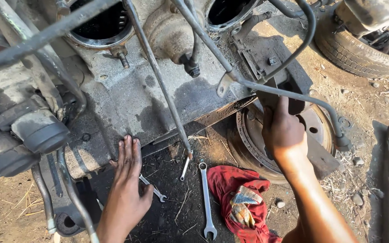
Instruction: Scraping and cleaning an engine block using a scraper and a screwdriver
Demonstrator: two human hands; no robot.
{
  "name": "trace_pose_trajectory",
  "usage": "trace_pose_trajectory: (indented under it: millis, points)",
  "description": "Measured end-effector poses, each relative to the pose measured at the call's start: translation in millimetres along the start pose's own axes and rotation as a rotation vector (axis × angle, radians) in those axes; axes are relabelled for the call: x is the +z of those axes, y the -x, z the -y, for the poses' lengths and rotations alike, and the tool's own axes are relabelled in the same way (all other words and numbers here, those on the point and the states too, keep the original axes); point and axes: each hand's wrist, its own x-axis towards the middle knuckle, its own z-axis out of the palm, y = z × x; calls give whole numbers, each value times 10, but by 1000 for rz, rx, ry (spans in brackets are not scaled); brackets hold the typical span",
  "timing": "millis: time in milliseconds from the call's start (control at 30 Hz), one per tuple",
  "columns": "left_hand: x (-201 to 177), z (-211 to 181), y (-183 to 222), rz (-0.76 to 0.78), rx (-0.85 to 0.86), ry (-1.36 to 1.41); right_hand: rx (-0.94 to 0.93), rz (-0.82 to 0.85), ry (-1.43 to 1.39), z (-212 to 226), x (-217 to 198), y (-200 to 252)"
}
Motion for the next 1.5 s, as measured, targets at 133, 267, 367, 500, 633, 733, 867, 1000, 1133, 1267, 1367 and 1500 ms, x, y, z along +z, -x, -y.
trace_pose_trajectory:
  millis: [133,267,367,500,633,733,867,1000,1133,1267,1367,1500]
  points:
    - [-9,6,9,-4,9,48,-141,-33,-205,-69,10,-77]
    - [20,15,-1,-2,12,60,-189,-40,-234,-185,29,-153]
    - [43,21,13,-6,8,48,-32,178,-333,-178,-155,-253]
    - [46,24,-6,42,-53,39,265,495,-829,-101,-311,-248]
    - [-4,-26,-3,-44,37,21,228,271,-797,-117,-106,-73]
    - [-48,-72,-7,-7,-1,16,-188,-132,-550,-309,70,-41]
    - [31,2,12,-27,18,-10,-235,-171,-462,-346,121,-91]
    - [19,-56,5,-31,7,11,-13,-11,-100,-75,6,7]
    - [21,-47,19,-46,10,51,-39,14,-116,-43,99,-3]
    - [3,-40,2,-5,-13,74,-83,23,-305,-82,-84,-95]
    - [26,-22,1,-11,0,110,160,356,-683,-39,-321,-200]
    - [31,-41,-16,10,-37,82,322,478,-996,-72,-289,-209]
